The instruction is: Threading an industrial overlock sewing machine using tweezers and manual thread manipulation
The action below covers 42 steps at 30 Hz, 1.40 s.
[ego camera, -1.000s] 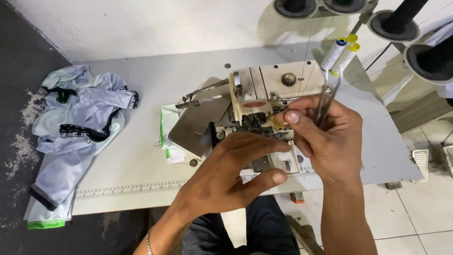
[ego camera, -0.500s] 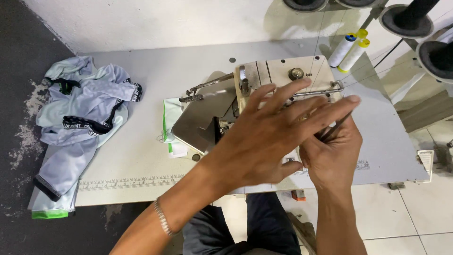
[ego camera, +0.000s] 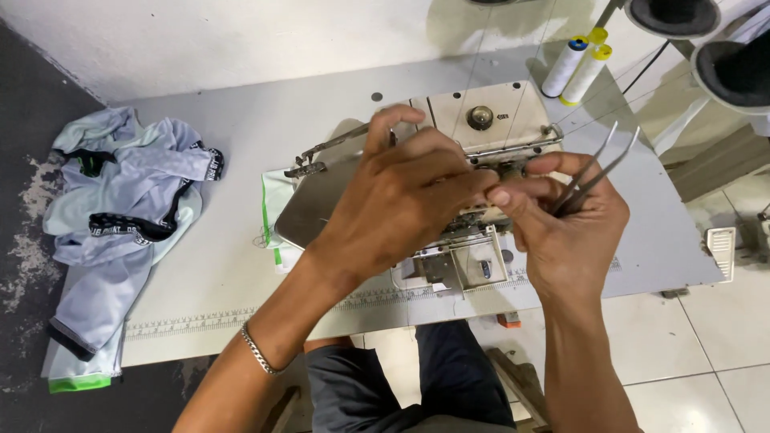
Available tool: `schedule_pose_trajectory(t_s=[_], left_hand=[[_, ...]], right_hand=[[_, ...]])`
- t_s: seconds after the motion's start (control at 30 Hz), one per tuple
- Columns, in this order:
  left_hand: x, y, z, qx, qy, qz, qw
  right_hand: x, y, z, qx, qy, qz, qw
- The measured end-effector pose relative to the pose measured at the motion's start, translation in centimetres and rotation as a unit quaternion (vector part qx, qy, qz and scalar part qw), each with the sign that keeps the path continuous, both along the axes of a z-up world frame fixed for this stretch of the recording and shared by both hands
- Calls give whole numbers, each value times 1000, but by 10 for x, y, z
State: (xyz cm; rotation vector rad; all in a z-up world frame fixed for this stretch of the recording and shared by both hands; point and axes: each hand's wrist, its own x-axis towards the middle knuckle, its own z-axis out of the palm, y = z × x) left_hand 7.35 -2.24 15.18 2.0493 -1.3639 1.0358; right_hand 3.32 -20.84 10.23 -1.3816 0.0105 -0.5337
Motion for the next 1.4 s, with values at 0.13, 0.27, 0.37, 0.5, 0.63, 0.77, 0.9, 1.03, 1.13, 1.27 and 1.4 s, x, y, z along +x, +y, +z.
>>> schedule_pose_trajectory(t_s=[0.13, 0.27, 0.37, 0.5, 0.63, 0.77, 0.9, 1.03, 1.13, 1.27, 1.4], left_hand=[[6, 3, -3, 15, 2, 12, 1000], [8, 1, -3, -6, 20, 24, 999], [11, -1, -5, -18, 46, 34, 998], [13, -3, -5, -30, 106, 41, 993], [26, -5, -15, -17, 152, 50, 987], [36, -9, -21, 58, 107, 87, 989], [39, -12, -17, 71, 73, 93, 990], [43, -16, -17, 75, 41, 106, 991], [43, -18, -16, 85, -7, 134, 987], [47, -19, -17, 78, -17, 120, 990], [49, -18, -16, 85, -34, 123, 988]], right_hand=[[6, 2, -1, 8, -26, 19, 999], [12, 6, 1, -6, -51, 50, 997], [16, 12, 4, -29, -45, 41, 998], [24, 14, 3, -68, -36, 24, 997], [25, 3, 1, -96, -63, 22, 993], [19, -14, 0, -204, -97, -39, 973], [9, -19, 5, -202, -62, -82, 974], [8, -23, 2, -211, -77, -84, 971], [9, -25, -2, -206, -86, -85, 971], [13, -30, -10, -201, -86, -80, 973], [9, -25, -6, -211, -49, -86, 973]])
